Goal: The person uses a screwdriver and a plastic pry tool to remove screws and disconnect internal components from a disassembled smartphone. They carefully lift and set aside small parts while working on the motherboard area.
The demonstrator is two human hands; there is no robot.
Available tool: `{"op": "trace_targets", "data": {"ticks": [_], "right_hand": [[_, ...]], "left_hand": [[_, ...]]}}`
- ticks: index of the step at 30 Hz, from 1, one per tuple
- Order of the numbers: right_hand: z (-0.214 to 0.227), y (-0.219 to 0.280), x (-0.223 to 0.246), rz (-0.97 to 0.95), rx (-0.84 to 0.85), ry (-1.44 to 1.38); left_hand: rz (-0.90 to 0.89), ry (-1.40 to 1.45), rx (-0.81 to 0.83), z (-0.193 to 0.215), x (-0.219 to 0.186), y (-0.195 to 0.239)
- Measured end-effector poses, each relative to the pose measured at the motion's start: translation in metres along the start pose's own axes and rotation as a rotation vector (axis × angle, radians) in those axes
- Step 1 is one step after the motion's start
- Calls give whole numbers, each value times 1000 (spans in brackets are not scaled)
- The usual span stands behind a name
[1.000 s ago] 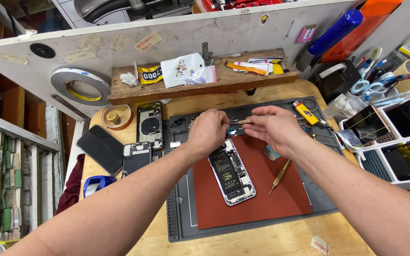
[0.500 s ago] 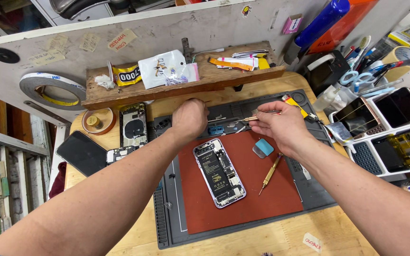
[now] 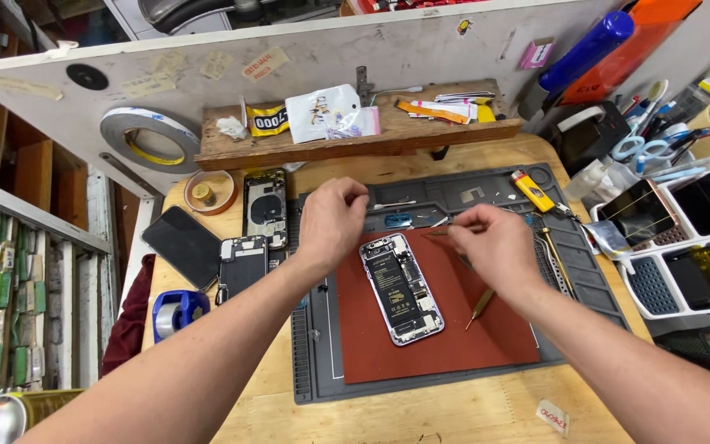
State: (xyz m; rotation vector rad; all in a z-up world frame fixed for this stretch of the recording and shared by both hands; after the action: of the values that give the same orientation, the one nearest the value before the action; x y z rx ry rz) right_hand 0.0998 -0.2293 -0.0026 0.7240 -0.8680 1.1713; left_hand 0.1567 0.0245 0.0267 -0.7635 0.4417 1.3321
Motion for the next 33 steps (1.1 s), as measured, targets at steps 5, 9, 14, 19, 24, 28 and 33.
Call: {"op": "trace_targets", "data": {"ticks": [5, 9, 14, 19, 24, 28, 33], "right_hand": [[1, 24, 15, 146, 96, 510], [-4, 34, 20, 148, 127, 416], [-17, 43, 28, 116, 227, 352], [-21, 51, 36, 59, 273, 389], [-23, 53, 39, 34, 274, 450], [-27, 52, 35, 22, 275, 438], [-24, 45, 41, 149, 168, 343]], "left_hand": [[36, 55, 22, 3, 6, 36], [475, 200, 196, -23, 35, 76], [664, 369, 300, -49, 38, 103], [620, 297, 343, -49, 34, 105], [587, 256, 352, -45, 29, 107], [582, 242, 364, -44, 29, 106], [581, 245, 391, -44, 28, 106]]}}
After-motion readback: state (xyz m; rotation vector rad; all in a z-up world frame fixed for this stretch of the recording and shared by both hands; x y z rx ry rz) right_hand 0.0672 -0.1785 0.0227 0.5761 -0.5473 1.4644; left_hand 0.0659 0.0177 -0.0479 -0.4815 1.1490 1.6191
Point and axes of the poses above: each hand's wrist, its own y-axis away from the middle knuckle, its own z-axis out of the back of the hand, x = y × z, the point moved 8 cm from there along -y, towards the middle knuckle, and after that the axes turned 5 degrees about -y, right-handed, at the moved point
